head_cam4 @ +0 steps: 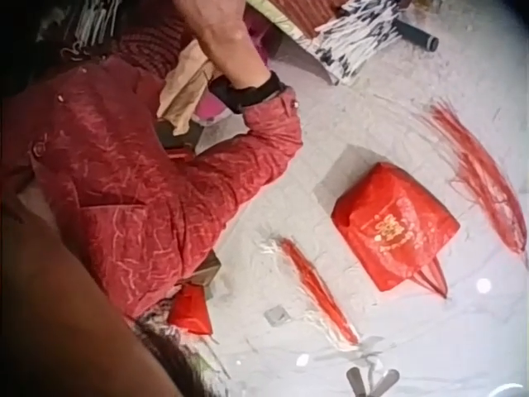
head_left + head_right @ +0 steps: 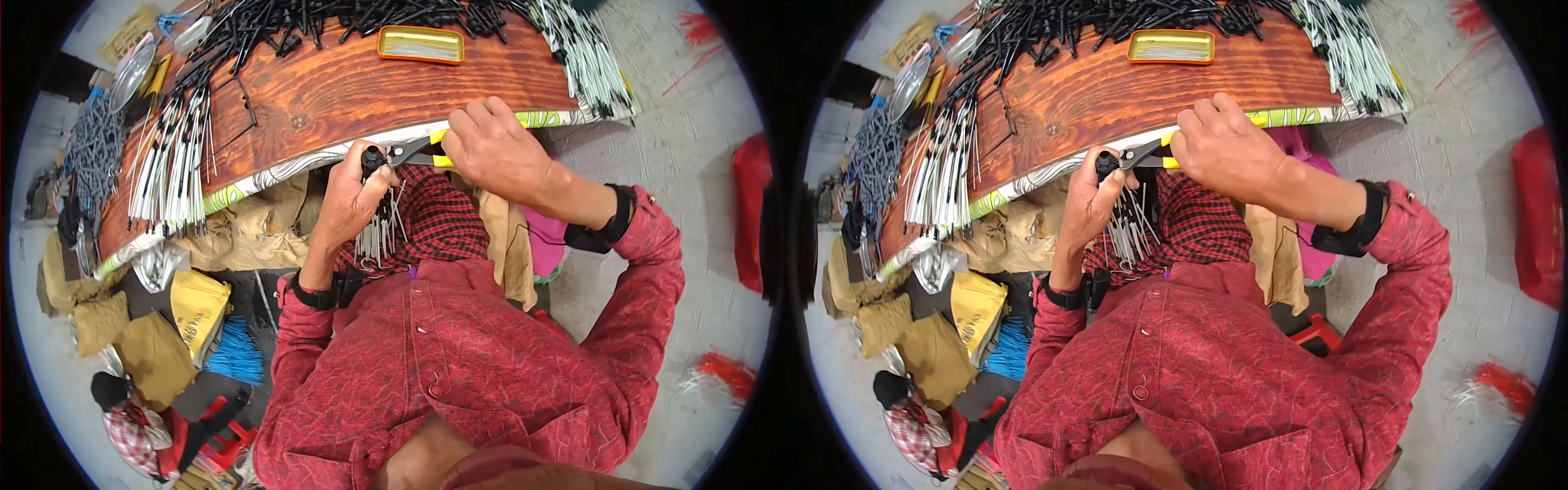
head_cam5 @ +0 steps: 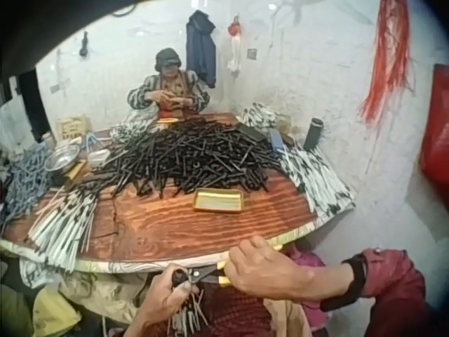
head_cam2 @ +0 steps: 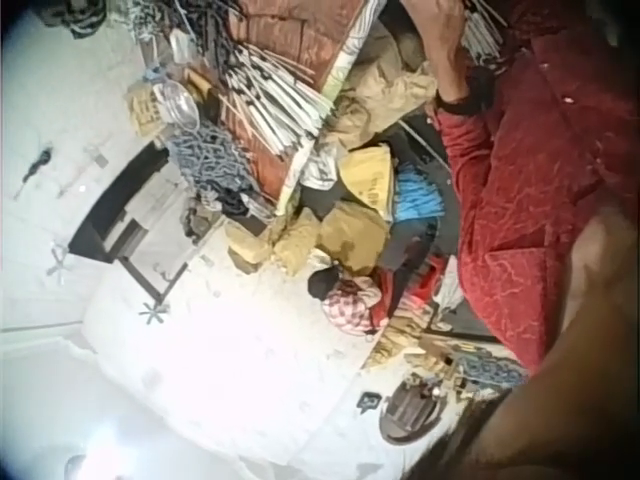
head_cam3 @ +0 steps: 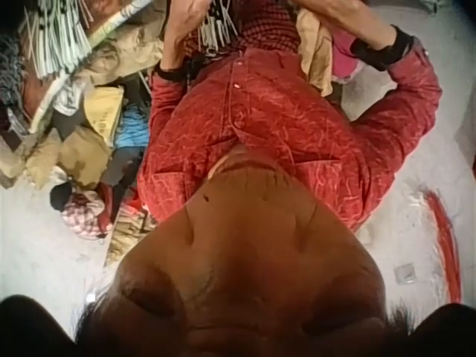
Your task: The person gathers white rods into a bundle, slides a black plastic cap onto the ends, and trims the excess wire using yellow-handled shears before repeating the process.
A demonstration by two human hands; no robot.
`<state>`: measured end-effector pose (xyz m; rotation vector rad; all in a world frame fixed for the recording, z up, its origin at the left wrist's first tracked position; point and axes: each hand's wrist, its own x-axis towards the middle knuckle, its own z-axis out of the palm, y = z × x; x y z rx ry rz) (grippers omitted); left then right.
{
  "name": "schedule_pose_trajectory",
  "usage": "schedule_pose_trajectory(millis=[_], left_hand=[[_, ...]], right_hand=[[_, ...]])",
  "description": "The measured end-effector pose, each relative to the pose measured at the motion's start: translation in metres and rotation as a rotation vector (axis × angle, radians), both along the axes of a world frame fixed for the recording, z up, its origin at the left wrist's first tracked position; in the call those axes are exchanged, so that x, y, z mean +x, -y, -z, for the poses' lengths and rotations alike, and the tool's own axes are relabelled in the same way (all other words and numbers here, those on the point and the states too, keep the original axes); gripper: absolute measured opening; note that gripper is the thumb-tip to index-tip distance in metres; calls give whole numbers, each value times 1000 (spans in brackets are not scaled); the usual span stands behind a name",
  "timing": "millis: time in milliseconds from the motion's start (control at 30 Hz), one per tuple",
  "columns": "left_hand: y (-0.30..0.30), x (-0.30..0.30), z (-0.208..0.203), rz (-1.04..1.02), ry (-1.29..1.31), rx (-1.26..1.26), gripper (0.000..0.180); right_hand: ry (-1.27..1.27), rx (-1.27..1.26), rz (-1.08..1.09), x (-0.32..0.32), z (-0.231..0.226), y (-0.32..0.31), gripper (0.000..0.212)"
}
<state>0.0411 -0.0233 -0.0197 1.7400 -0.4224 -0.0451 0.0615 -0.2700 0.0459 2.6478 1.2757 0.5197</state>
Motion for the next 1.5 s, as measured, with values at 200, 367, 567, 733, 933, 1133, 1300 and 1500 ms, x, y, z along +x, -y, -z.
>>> schedule_pose_trajectory(millis=[200, 367, 567, 733, 933, 1133, 1300, 1500], left_hand=[[2, -5, -13, 3, -44, -16, 40], [-7, -12, -2, 52, -14, -59, 51], [-9, -8, -5, 85, -62, -105, 50], [-11, -9, -6, 168, -215, -198, 47], [-8, -4, 0, 187, -213, -242, 36], [-11, 2, 8, 140, -234, -289, 33], [-11, 2, 9, 120, -203, -263, 34], [-12, 1, 9, 190, -212, -273, 38]], right_hand=[[-244, 165, -96, 9, 15, 9, 32], [-264, 332, -169, 6, 33, 7, 42], [-712, 390, -65, 5, 29, 8, 50], [-2151, 621, -28, 14, 46, 13, 57], [-2328, 709, -36, 8, 60, 16, 56], [-1693, 627, 232, -16, 10, 27, 43], [-824, 699, 199, -36, 3, 27, 46], [-992, 637, 180, -35, 8, 37, 47]])
